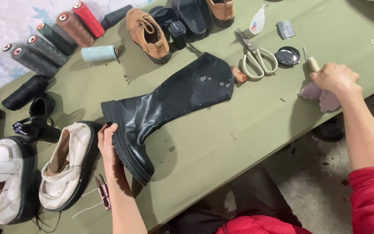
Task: The person wipes the exterior of a black boot with a cloth, focusing on the shaft and heel. They rotate the boot to clean different sides and then use a brush to scrub the sole and heel area.
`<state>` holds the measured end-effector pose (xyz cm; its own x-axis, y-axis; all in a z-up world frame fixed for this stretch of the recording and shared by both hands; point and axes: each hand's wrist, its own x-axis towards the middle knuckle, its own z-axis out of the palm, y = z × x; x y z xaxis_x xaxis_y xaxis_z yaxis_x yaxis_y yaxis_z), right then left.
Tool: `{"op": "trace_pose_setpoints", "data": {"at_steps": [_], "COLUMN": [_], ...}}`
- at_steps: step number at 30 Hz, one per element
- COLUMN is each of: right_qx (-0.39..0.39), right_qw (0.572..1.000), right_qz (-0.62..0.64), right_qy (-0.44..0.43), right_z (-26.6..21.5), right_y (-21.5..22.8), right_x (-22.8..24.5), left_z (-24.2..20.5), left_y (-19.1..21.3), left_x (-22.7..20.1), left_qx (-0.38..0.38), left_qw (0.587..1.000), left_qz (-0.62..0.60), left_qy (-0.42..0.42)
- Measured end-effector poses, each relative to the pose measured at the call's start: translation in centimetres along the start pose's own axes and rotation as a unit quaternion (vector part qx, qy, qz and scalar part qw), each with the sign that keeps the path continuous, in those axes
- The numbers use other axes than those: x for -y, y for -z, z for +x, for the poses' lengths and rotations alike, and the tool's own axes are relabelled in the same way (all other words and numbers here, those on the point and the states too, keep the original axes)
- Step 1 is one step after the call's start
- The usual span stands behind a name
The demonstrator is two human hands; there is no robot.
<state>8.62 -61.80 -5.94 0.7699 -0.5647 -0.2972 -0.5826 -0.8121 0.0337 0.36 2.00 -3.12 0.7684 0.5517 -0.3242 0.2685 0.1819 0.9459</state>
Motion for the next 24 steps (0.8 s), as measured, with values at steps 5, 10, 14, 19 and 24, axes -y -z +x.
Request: {"op": "trace_pose_setpoints", "data": {"at_steps": [5, 10, 14, 19, 24], "right_qx": [-0.028, -0.083, 0.088, -0.251, -0.320], "right_qw": [0.993, 0.916, 0.713, 0.612, 0.693], "right_qz": [0.092, 0.310, 0.616, 0.433, 0.142], "right_qy": [0.062, 0.241, 0.323, 0.613, 0.630], "right_z": [-8.8, -18.7, -28.3, -26.0, -24.6], "right_y": [5.3, 7.7, 6.0, -11.2, -12.5], "right_x": [4.0, 14.4, 25.8, 40.5, 39.1], "left_z": [1.0, -0.7, 0.2, 2.3, 1.6], "left_y": [0.2, -0.4, 0.2, 1.1, 0.2], "left_x": [0.7, -0.7, 1.1, 2.7, 2.3], "left_qx": [-0.003, -0.004, -0.008, 0.009, 0.041], "left_qw": [1.000, 0.999, 0.994, 0.986, 0.984], "left_qz": [0.021, 0.039, 0.097, 0.127, 0.151], "left_qy": [-0.012, 0.001, -0.058, -0.111, -0.084]}}
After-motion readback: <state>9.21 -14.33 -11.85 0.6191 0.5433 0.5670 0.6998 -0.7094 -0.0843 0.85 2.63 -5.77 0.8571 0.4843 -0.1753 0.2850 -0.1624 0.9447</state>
